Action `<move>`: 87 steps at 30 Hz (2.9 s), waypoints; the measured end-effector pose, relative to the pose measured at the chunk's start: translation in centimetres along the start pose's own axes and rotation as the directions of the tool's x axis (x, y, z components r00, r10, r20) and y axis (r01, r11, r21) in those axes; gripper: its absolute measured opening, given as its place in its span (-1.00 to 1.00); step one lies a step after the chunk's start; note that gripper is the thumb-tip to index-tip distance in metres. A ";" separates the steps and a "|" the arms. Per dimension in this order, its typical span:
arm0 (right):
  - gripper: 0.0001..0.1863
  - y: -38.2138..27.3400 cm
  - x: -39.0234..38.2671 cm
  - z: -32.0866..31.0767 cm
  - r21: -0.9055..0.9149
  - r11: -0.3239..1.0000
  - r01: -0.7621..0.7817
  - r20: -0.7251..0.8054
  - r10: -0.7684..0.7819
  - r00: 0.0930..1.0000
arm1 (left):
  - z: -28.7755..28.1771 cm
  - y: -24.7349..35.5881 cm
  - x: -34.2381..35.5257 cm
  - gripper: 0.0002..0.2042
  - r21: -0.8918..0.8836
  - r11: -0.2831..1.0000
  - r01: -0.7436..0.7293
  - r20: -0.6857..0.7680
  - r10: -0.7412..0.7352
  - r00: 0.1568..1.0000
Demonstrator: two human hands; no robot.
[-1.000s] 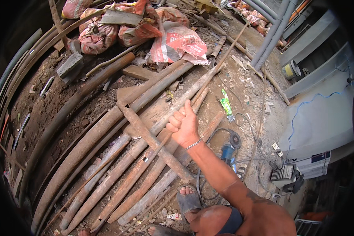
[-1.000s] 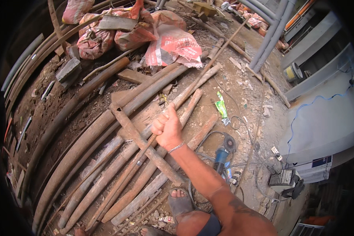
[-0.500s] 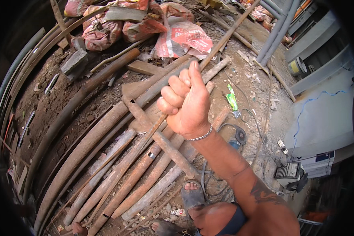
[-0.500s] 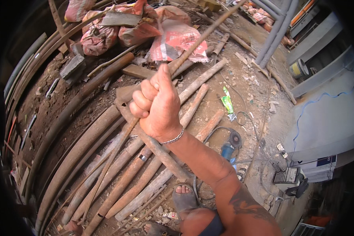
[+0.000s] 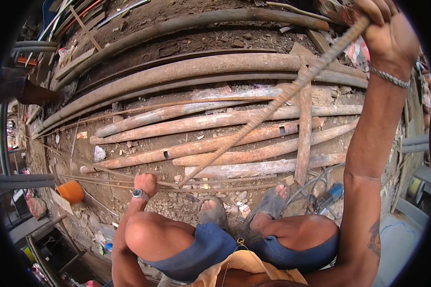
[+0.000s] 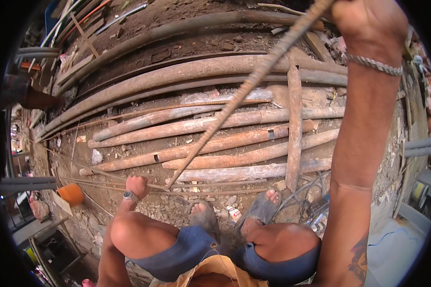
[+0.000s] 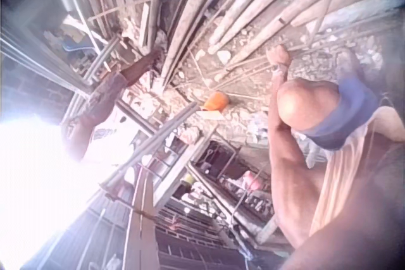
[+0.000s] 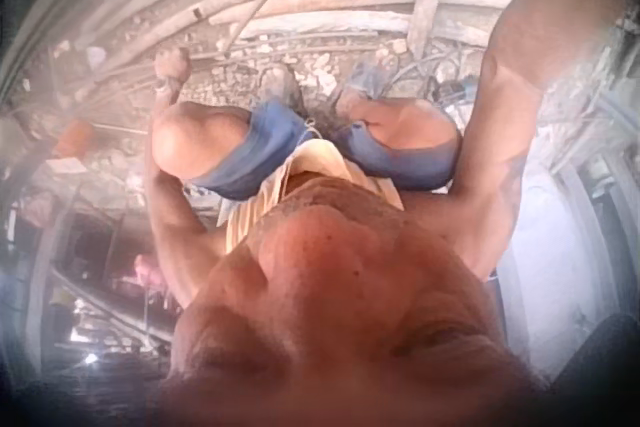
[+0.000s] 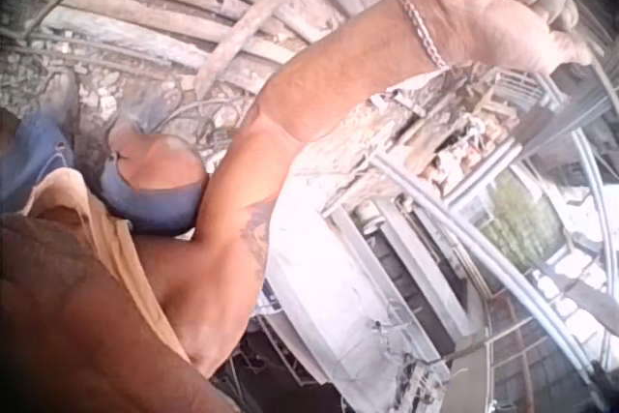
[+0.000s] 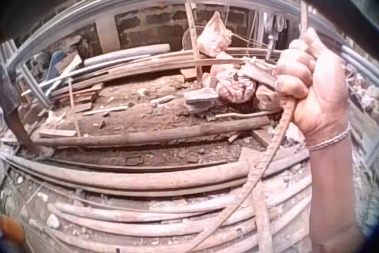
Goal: The person selects a long metal rod from a pile of scrap materials on the ground. They position the rod and use an angle grinder to cut through it, generating sparks. After cutting, the person sets the tool down and moves the cut pieces.
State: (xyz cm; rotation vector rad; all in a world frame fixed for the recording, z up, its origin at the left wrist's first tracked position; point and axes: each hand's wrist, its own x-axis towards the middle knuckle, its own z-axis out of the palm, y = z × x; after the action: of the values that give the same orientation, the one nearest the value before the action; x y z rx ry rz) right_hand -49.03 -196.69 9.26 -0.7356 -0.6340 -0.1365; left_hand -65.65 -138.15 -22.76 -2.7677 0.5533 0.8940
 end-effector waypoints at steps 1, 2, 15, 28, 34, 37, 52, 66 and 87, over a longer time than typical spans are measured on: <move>-0.55 -1.5 -0.4 0.3 0.021 0.992 -0.124 -0.095 0.125 0.988 | 1.3 0.1 -0.3 -0.74 -0.029 0.999 0.021 -0.022 -0.022 1.000; -0.52 -2.7 -1.1 -0.1 0.085 0.970 -0.230 -0.198 0.242 0.950 | 1.9 -0.4 -1.1 -0.74 -0.028 0.997 0.074 0.005 -0.074 0.997; -0.43 -10.0 -24.5 -8.5 -0.202 0.962 0.183 -0.869 -0.262 0.419 | -3.5 -1.0 3.5 -0.86 -0.150 0.985 0.090 -0.433 -0.148 0.889; -0.39 -11.6 -33.1 -15.1 -0.346 0.930 -0.120 -0.898 -0.292 0.329 | -7.7 -4.0 5.3 -0.71 0.078 0.982 -0.170 -0.107 0.178 0.978; -0.59 -17.8 -37.0 -23.2 -0.246 0.899 -0.363 -0.959 -0.170 0.228 | -7.1 -1.2 2.9 -0.73 -0.008 1.000 0.001 -0.088 -0.001 0.996; -0.62 -12.8 -39.2 -25.1 -0.158 0.931 -0.328 -0.921 -0.019 0.389 | -9.2 -1.2 2.7 -0.65 -0.150 0.988 -0.043 -0.125 0.024 0.992; -0.69 -0.3 -41.9 -34.0 -0.242 0.814 -0.527 -0.955 -0.105 0.277 | -20.6 14.6 12.2 -0.60 -0.240 0.836 -0.494 -0.635 0.250 0.731; -0.54 13.4 -31.3 -12.2 -0.016 0.879 -0.476 -0.996 0.028 0.086 | -16.7 27.1 8.4 -0.59 -0.643 0.638 -0.424 -0.117 0.465 0.877; -0.63 -7.2 -36.1 -36.4 -0.635 -0.698 0.330 -0.452 0.683 0.574 | -3.0 -9.3 -3.5 -0.83 -0.053 0.996 0.070 -0.480 -0.087 0.873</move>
State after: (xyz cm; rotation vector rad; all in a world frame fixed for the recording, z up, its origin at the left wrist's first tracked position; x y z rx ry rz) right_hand -62.64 -229.77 -28.23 -3.3584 -0.5500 0.4894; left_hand -62.97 -129.43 -17.70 -3.0222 0.4900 0.1802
